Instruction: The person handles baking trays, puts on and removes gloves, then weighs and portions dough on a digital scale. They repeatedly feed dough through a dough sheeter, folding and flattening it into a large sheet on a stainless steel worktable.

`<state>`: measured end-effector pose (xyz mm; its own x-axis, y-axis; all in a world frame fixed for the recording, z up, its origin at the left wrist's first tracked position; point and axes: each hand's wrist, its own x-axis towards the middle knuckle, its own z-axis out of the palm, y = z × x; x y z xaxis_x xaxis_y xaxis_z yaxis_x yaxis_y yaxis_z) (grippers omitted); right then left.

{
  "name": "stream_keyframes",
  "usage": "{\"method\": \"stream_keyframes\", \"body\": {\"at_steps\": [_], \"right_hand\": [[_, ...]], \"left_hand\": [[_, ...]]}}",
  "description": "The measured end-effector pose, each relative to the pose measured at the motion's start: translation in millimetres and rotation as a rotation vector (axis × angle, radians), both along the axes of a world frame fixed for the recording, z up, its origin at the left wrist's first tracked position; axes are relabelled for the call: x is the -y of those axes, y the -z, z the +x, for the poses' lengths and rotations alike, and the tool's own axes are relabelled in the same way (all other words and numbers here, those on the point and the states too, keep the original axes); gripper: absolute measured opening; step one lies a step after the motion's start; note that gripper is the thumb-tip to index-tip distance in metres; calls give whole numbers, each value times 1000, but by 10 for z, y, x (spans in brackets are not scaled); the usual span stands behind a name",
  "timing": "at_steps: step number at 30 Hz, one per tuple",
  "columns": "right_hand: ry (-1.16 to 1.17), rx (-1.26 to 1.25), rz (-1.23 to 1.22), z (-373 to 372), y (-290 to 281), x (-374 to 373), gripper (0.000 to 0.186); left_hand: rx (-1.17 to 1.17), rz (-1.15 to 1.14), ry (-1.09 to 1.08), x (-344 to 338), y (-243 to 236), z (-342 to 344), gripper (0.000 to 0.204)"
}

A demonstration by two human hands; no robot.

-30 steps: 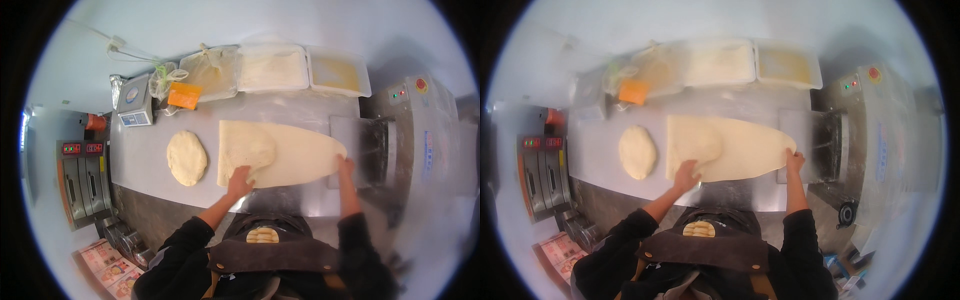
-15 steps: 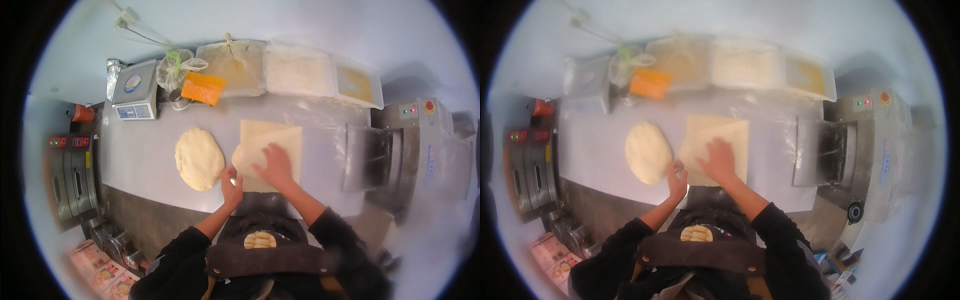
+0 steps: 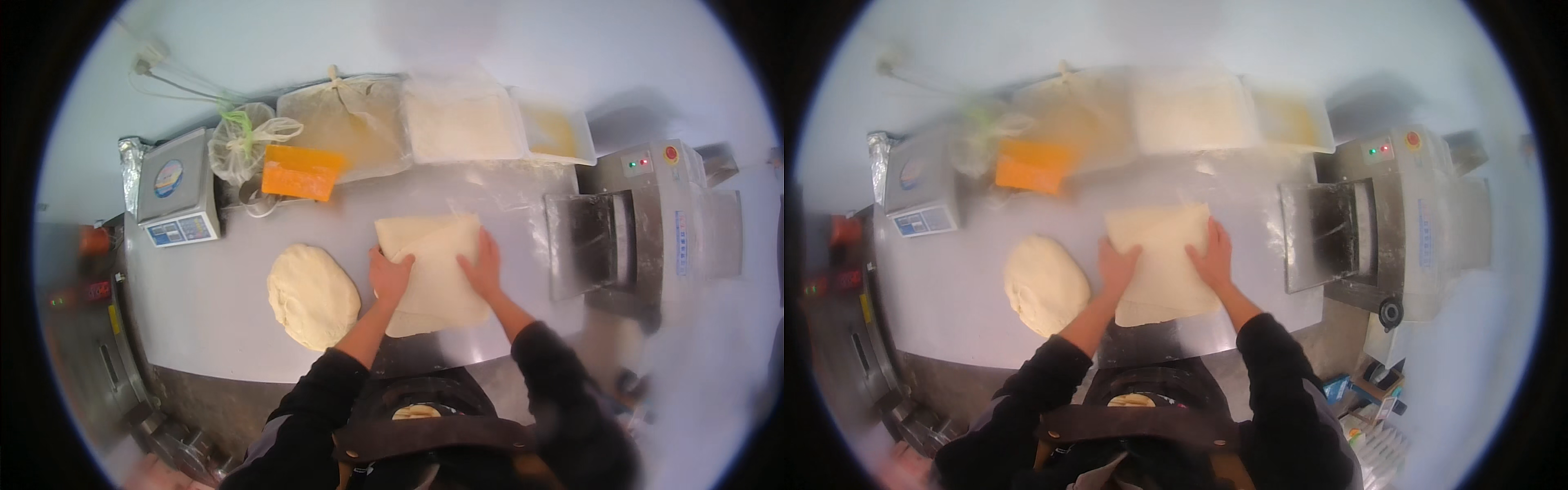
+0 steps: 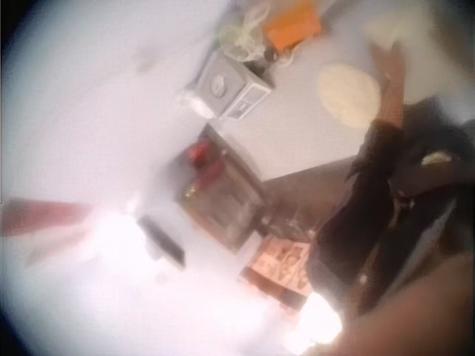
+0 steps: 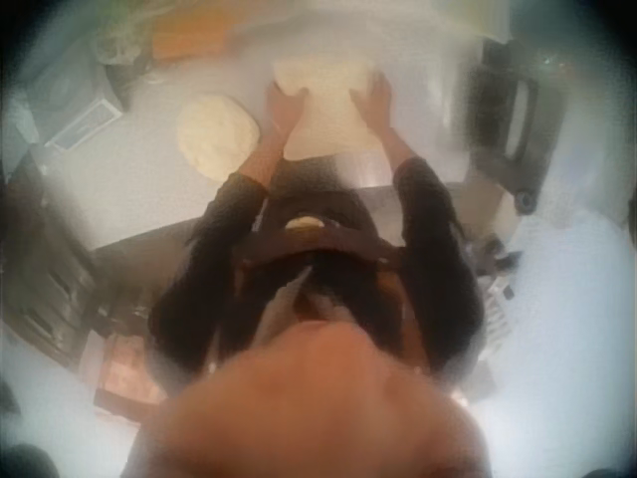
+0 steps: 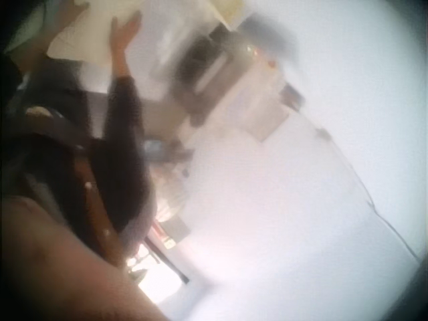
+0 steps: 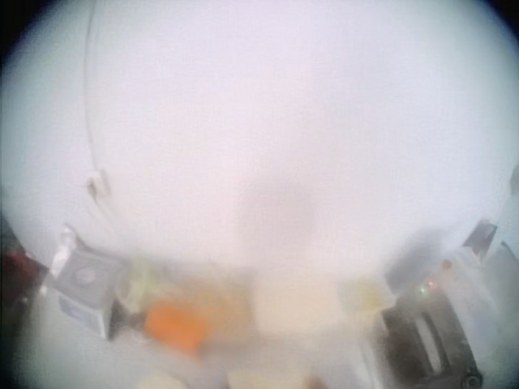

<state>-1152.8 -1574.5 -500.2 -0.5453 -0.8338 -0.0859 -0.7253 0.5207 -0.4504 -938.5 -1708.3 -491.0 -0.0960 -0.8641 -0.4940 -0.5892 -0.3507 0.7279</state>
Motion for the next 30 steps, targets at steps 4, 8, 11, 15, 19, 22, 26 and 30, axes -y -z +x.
{"method": "stream_keyframes", "body": {"at_steps": [4, 8, 11, 15, 19, 22, 26, 30], "right_hand": [[532, 667, -21, -209, 21, 253, 91], [160, 927, 296, -505, -319, 345, 55], [50, 826, 73, -629, -921, -24, 56], [149, 845, -128, -1315, -2114, -1009, 56], [102, 651, -482, -2555, -3592, -2112, 48], [270, 370, -613, -3458, -4693, -2896, 42], [395, 171, -749, -4484, -5815, -3627, 43], [488, 102, -841, -5393, -6211, -4124, 47]], "left_hand": [[-118, -45, 215, 129, 182, 110, 77], [-394, -127, 325, 151, -18, 36, 61], [-540, 10, 362, 192, -682, -212, 53], [-681, -57, 643, 90, -1998, -1078, 56], [-764, -308, 978, -299, -3451, -2763, 63], [-904, -467, 1100, -733, -4403, -4465, 61], [-1159, -449, 1153, -1496, -5331, -6432, 54], [-1335, -156, 1255, -2039, -5647, -7832, 54]]}}
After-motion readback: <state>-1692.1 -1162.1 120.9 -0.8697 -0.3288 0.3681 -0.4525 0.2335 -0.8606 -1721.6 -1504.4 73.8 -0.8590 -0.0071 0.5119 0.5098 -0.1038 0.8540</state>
